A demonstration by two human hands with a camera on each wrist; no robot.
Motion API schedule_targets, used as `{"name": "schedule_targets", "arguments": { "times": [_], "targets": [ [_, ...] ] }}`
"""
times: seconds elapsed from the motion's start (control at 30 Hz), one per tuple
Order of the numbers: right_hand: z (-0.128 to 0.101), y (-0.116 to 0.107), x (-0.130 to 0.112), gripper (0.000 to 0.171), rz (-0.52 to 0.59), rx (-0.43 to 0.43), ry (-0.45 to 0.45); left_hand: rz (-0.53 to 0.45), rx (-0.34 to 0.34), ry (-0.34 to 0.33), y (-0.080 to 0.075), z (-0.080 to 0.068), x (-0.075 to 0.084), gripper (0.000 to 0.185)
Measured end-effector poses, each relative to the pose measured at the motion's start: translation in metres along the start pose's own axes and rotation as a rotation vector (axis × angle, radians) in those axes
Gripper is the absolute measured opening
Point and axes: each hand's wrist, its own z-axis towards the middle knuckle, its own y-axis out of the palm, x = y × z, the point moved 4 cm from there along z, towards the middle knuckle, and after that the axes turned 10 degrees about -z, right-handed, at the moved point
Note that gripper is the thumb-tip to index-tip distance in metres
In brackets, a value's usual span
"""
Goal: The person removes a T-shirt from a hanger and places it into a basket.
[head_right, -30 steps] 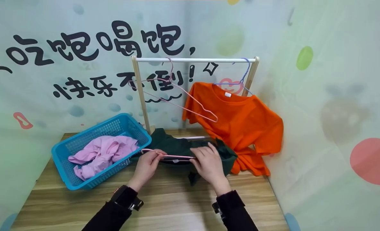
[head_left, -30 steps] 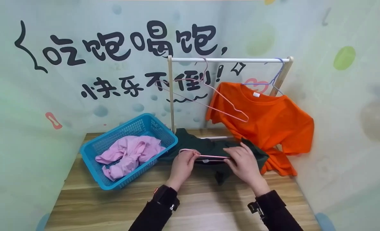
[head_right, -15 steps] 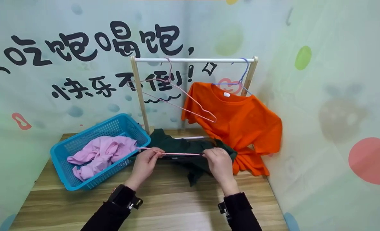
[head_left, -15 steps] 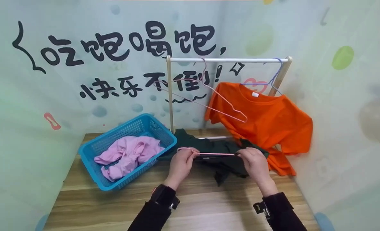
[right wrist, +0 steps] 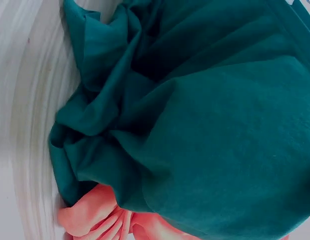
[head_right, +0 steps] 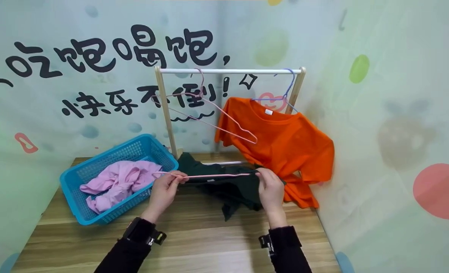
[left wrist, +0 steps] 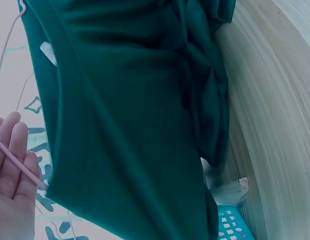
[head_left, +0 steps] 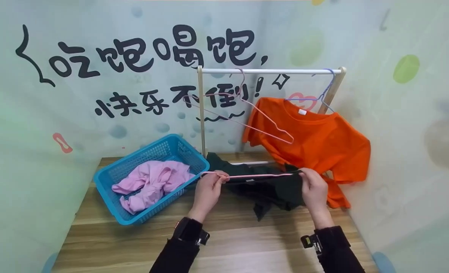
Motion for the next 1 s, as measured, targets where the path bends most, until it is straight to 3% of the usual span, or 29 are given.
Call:
{"name": "schedule_targets", "arguments": {
  "times": [0.13, 0.23, 0.47, 0.6, 0.7, 0.83, 0.93, 1.0],
  "targets": [
    [-0.001, -0.003, 0.010, 0.006, 0.024, 0.024, 0.126, -0.131, 0.049, -0.018, -0.008, 0.002, -0.002, 0.013],
    [-0.005, -0.003, 0.016, 0.005, 0.025, -0.004, 0.167, -0.184, 0.074, -0.008, -0.014, 0.004, -0.001, 0.013],
    [-0.010, 0.012, 0.007, 0.011, 0.009, -0.197, 0.116, -0.087, 0.029, -0.020, -0.013, 0.003, 0.003, 0.016],
    [-0.007, 0.022, 0.003, 0.042, 0.086, -0.347, 0.174, 0.004, -0.001, -0.026, -0.006, 0.001, 0.002, 0.014],
    [-0.006, 0.024, 0.001, 0.066, 0.148, -0.381, 0.188, 0.058, -0.017, -0.031, -0.001, -0.001, -0.001, 0.011],
    [-0.004, 0.023, -0.007, 0.065, 0.094, -0.356, 0.010, 0.097, -0.041, -0.015, 0.005, -0.006, -0.004, 0.009],
    [-0.004, 0.025, -0.013, 0.049, 0.014, -0.357, -0.166, 0.118, -0.058, 0.003, 0.008, -0.007, -0.003, 0.008],
    [-0.004, 0.027, -0.017, 0.036, -0.017, -0.365, -0.234, 0.128, -0.071, 0.003, 0.009, -0.007, -0.001, 0.008]
  ]
}}
